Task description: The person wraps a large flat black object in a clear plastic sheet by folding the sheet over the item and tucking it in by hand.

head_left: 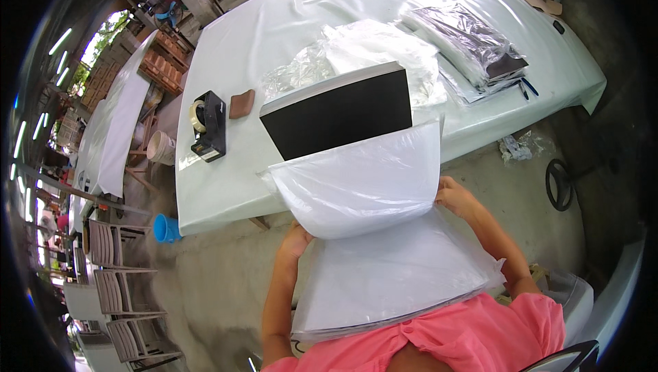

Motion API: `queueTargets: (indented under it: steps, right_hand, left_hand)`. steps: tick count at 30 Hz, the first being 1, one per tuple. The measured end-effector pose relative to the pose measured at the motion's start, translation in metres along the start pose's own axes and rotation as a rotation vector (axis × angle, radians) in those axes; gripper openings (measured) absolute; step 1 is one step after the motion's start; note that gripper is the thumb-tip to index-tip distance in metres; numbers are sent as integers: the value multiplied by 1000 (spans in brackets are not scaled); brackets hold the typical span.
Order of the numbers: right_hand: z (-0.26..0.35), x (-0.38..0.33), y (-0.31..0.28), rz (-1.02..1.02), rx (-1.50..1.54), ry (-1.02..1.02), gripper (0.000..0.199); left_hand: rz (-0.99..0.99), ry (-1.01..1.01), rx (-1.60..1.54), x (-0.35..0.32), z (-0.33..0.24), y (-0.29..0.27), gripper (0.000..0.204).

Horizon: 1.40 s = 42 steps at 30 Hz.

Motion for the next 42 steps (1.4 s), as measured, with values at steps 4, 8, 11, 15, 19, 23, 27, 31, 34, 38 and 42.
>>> queueTargets:
  steps: [4,8,11,15,19,23,27,31,34,38,42]
  right_hand:
    - [-47,19,-13,79,57,68,42]
    - [-74,31,-11,220,177,187,34]
    - [-91,47,-23,185,146,178,36]
    - [-97,73,-32,20,24,104,37]
    - [-118,104,-56,-152,-4,45,29]
    - [-71,114,-93,-333,-429,-124,22]
    - [98,62,-33,337,-637,-427,14]
    - [269,13,-52,-489,-681,-1207,13]
    - [287,73,-49,-712,-877,-1304,32]
    - [316,147,-67,-755,-984,-946,42]
    - [368,109,-38,-631,-754,-1163,42]
  left_hand:
    - [-44,-155,-199,-14,7,24,36]
    - [100,-7,-366,-23,-16,45,33]
    - [99,-227,-442,-22,20,53,34]
    - [15,-24,-111,-4,47,29,32]
    - [-175,62,10,-1,60,18,26]
    - [-383,196,-30,-18,45,6,24]
    - [-667,367,314,-72,-75,-36,31]
    - [-847,524,419,-85,-249,-7,31]
    - [-723,800,442,-64,-316,0,33]
    - [-500,923,578,-29,-377,39,32]
    - [-288,911,839,36,-417,74,37]
Point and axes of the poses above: each hand's wrist, its own x-axis towards the middle knuckle, its own y-axis out of the palm, z = x × y, the point moved 10 cm from there along x, towards the middle knuckle, and after that the axes turned 7 degrees about y, right-handed, at the moved point
